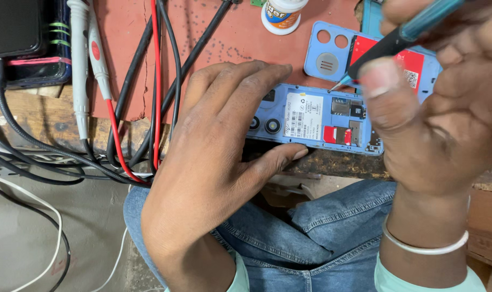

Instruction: The person removes the back cover of a light blue feature phone, then uses a screwdriver to pry off the front keypad assembly. They use tweezers to lift the keypad circuit board from the frame, exposing the internal components.

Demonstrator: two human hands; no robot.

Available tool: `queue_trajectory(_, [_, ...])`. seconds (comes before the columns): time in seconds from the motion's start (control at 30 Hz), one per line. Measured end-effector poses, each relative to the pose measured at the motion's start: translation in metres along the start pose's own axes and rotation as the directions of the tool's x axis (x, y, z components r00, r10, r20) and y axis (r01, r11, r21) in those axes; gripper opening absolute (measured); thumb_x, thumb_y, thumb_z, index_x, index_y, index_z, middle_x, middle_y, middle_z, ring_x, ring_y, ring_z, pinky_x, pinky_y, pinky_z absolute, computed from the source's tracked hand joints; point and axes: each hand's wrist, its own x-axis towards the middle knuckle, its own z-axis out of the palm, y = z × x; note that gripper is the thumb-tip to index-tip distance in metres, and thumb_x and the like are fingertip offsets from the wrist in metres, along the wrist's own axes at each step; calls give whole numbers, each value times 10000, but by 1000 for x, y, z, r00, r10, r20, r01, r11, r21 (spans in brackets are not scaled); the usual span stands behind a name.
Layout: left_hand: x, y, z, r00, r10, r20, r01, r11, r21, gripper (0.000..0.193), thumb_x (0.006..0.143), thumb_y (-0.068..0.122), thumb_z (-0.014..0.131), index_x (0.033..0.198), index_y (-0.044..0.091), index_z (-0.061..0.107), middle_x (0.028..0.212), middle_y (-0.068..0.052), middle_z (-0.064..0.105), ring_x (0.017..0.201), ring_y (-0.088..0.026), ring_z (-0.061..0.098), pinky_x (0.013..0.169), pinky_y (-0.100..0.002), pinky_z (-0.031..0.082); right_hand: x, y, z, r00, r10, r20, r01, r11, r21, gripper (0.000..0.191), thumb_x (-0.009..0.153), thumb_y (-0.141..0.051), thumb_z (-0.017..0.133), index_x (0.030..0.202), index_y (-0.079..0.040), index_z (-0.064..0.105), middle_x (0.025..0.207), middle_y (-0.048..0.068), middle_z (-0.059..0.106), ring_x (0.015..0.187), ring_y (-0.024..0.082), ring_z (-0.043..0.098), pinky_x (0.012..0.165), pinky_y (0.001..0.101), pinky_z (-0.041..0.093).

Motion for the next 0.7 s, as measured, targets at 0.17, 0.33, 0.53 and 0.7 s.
queue_trajectory(0.17, [0, 0, 0, 1000, -2, -2, 2, 1000, -13, 635, 824, 230, 826, 1354, 6, 557, 1324, -146, 605, 1237, -360, 523, 1066, -450, 415, 2, -5, 3, 1000, 2, 6, -2, 999, -33, 206, 1181, -71, 625, 1279, 107, 587, 1241, 176, 656, 987, 167, 678, 870, 242, 554])
queue_trajectory(0.33, [0, 0, 1, 1000, -7, -2, 7, 1000, -28, 635, 830, 235, 823, 1361, 11, 557, 1330, -146, 601, 1238, -357, 521, 1065, -445, 419, 6, -8, 5, 999, -48, 16, 49, 995, -82, 216, 1124, -64, 650, 1226, 117, 589, 1271, 184, 599, 1022, 178, 670, 904, 262, 577])
queue_trajectory(0.53, [0, -1, 2, 1000, -3, -7, 3, 1000, -18, 632, 821, 237, 828, 1347, 9, 562, 1319, -145, 598, 1230, -357, 519, 1061, -450, 414, 5, -4, 2, 993, -118, 21, 119, 989, -89, 263, 1107, -44, 688, 1246, 124, 541, 1257, 188, 578, 1029, 187, 646, 908, 261, 569])
queue_trajectory(0.7, [0, 0, 2, 1000, -11, -14, 11, 1000, -27, 624, 819, 235, 820, 1343, 12, 565, 1315, -146, 596, 1230, -360, 517, 1059, -447, 415, 1, 10, -4, 972, -229, 53, 233, 967, -105, 318, 1092, -29, 719, 1263, 129, 502, 1245, 190, 561, 1036, 195, 626, 912, 260, 563])
